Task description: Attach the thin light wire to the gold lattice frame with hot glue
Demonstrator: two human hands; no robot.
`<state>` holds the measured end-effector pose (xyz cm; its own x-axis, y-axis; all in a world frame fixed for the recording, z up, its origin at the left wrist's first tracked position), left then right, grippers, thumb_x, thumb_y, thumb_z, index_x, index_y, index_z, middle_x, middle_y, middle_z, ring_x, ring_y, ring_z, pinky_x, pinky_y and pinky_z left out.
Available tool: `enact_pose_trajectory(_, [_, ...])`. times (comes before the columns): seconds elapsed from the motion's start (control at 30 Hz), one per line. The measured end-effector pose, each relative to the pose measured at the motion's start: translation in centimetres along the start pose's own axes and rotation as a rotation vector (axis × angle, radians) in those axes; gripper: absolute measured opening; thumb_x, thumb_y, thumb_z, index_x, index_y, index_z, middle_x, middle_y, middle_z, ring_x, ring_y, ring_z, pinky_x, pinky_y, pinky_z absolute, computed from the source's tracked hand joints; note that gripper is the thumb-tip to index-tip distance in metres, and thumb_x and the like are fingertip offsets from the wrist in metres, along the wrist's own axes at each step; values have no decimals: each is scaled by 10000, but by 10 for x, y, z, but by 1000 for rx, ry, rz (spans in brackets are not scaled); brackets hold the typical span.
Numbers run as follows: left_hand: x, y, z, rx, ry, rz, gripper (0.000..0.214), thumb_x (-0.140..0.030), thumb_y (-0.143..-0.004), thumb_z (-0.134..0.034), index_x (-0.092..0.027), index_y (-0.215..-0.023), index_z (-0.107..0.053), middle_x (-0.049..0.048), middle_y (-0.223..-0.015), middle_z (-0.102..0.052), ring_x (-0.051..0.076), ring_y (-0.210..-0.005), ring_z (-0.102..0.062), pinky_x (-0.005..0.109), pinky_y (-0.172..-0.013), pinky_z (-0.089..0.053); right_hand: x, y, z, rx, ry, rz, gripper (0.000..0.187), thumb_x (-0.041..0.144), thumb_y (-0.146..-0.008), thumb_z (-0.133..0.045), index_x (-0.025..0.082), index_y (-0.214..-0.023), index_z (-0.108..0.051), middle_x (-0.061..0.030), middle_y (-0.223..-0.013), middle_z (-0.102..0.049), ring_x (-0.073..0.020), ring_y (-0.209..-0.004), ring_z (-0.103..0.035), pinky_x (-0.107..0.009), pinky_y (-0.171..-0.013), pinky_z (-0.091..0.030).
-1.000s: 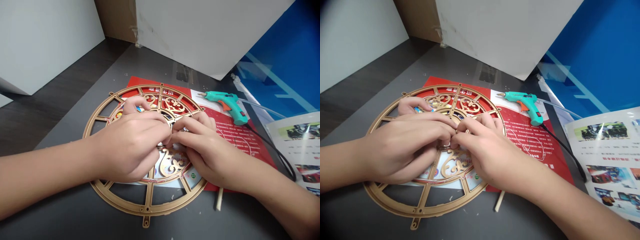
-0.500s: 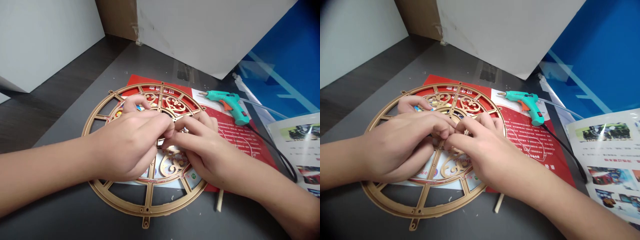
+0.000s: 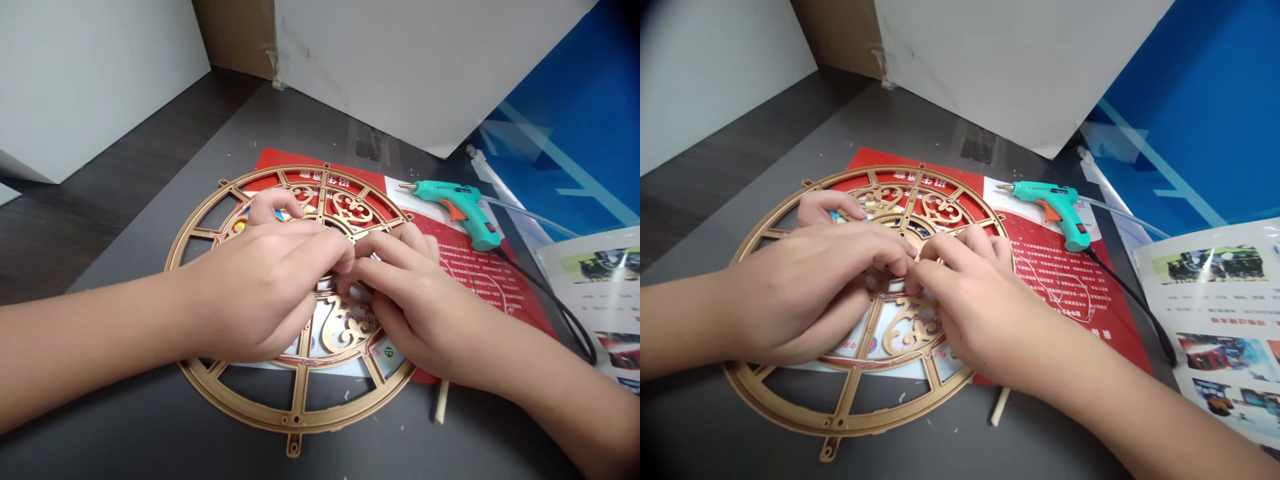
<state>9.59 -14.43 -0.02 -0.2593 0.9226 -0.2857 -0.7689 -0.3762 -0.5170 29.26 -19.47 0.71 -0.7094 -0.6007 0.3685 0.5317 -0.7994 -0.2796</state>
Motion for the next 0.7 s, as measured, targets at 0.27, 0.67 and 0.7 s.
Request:
enact_pose_trajectory(0.27, [-2, 0, 0, 6, -55, -137, 270, -48, -1000, -448, -235, -1004, -644, 40, -1064, -855, 277, -1096, -825, 529, -1053, -531, 6, -1, 9, -34, 205, 88, 328, 57, -1097, -541, 219, -996, -807, -95, -1096, -762, -278, -986, -512, -470, -845, -356])
enact_pose_trajectory(0.67, [-4, -5, 7, 114, -81, -208, 299, -58, -1024, -483, -210, -986, -737, 63, -1112, -856, 287, -1154, -816, 496, -1063, -560, 5, 0, 10, -58, 151, 92, 308, 65, -1072, -576, 222, -994, -829, -82, -1091, -760, -270, -997, -556, -484, -886, -411])
enact_pose_trajectory(0.7, [-4, -5, 7, 119, -80, -210, 294, -62, -1028, -485, -213, -983, -733, 61, -1101, -852, 287, -1156, -815, 494, -1063, -563, 5, 0, 10, -48, 145, 87, 310, 58, -1066, -570, 222, -1007, -827, -82, -1101, -759, -269, -999, -555, -485, -889, -413])
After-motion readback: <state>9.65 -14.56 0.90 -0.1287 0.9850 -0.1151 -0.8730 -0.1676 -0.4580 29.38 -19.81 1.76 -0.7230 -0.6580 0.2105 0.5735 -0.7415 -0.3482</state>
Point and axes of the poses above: each hand's wrist, its own y-axis away from the middle knuckle, its own z-axis out of the back of the hand, x = y × z, the point moved 4 cm from there along -y, towards the middle knuckle
